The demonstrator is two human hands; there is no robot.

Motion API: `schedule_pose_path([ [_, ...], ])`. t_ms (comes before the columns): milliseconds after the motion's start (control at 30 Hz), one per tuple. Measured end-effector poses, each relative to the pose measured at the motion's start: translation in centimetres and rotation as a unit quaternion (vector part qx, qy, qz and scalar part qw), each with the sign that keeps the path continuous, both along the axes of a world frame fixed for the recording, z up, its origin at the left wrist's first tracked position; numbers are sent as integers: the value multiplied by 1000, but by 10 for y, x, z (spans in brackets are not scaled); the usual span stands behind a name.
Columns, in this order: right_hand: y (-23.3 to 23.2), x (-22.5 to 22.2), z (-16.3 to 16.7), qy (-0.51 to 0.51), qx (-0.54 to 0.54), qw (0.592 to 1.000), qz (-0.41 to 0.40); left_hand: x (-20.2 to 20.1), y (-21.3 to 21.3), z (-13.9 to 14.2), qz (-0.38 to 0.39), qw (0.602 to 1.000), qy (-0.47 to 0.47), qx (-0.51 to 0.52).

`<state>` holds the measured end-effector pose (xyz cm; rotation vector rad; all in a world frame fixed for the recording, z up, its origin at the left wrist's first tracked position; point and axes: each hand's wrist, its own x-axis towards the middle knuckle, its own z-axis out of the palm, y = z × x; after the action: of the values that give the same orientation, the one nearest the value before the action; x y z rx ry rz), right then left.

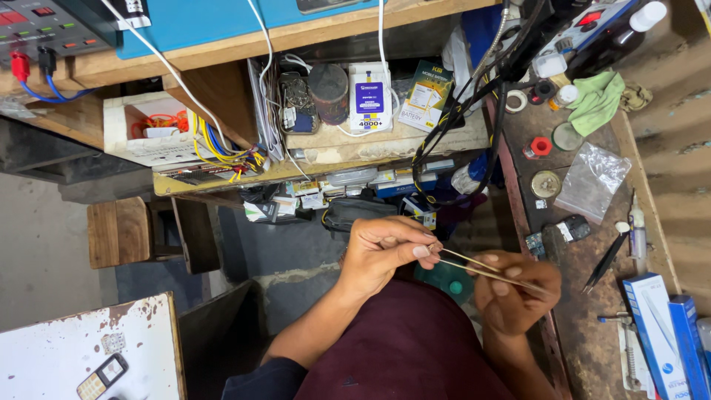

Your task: The person solders a small circuit board held at a cluttered repair workbench. They handle a small component with tweezers, apply flux or adhesive from a tube, and use a soldering iron to work on the board's contacts, repositioning the board and tools as they go.

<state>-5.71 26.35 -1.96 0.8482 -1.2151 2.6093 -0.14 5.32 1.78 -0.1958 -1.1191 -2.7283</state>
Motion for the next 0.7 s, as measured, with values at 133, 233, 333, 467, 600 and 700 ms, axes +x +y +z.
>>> schedule_pose_path([
  [133, -2, 0, 1, -14, -16, 1000, -14, 1, 0, -1, -6, 1000, -12, -1],
  [233, -3, 1, 2, -21, -10, 999, -25, 1, 1, -2, -14, 1000, -25, 12],
  [333, -4, 2, 3, -8, -2, 1000, -23, 1, 2, -2, -15, 999, -10, 27],
  [467, -6, 3, 3, 0, -7, 1000, -20, 2, 2, -2, -13, 1000, -12, 23],
  [600, -6, 1, 4, 15, 8, 1000, -22, 3, 2, -1, -9, 1000, -9, 15],
  [700, -6, 1, 4, 18, 13, 999, -26, 3, 2, -1, -10, 1000, -12, 19],
])
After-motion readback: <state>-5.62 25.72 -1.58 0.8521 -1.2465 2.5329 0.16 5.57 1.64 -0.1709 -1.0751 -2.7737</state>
